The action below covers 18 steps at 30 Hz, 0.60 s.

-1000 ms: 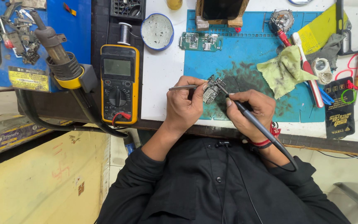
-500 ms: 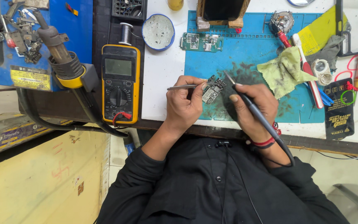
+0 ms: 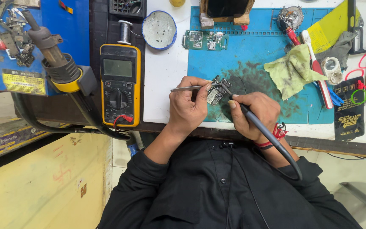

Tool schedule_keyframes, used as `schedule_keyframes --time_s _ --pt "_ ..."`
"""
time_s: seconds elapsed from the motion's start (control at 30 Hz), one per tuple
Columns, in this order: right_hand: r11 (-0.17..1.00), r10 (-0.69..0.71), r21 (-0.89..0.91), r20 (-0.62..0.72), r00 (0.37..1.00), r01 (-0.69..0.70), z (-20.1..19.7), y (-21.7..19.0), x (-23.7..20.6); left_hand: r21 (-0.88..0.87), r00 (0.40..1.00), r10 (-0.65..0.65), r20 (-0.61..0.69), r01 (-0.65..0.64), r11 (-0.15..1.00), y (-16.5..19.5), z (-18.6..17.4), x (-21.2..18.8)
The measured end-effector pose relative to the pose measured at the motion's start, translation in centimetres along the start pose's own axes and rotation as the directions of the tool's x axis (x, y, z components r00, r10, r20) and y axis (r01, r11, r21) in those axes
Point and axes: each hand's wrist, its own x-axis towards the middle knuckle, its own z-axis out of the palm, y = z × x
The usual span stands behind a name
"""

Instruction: The person uses a soldering iron and tweezers to apply solder to a small circuit board. They repeatedly heat and reflow solder on specific points while holding the board steady.

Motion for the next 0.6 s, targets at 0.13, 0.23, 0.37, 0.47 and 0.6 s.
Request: schedule_keyframes --time_s 0.13,0.23,0.37,0.47,0.6 --pt "1.0 0.007 -0.004 0.004 1.0 -0.007 0.03 -0.03 0.1 0.012 1.0 -0.003 -0.007 0.004 1.0 -0.14 0.06 -0.08" --pt "1.0 0.007 0.003 0.0 1.0 -0.007 0.06 -0.06 0.1 0.013 1.0 -0.02 -0.009 0.02 1.0 -0.16 0.08 -0.12" --pt "1.0 0.01 0.003 -0.001 1.0 -0.01 0.05 -0.03 0.06 0.018 1.0 -0.005 -0.01 0.005 1.0 -0.1 0.08 -0.12" --pt "1.0 0.012 0.002 -0.007 1.0 -0.012 0.11 0.05 0.06 0.003 1.0 -0.001 -0.015 0.001 1.0 -0.12 0.09 -0.13" --pt "1.0 0.018 -0.005 -0.003 1.0 -0.018 -0.02 0.02 0.04 0.002 1.0 -0.009 -0.015 0.009 1.0 -0.14 0.24 -0.17"
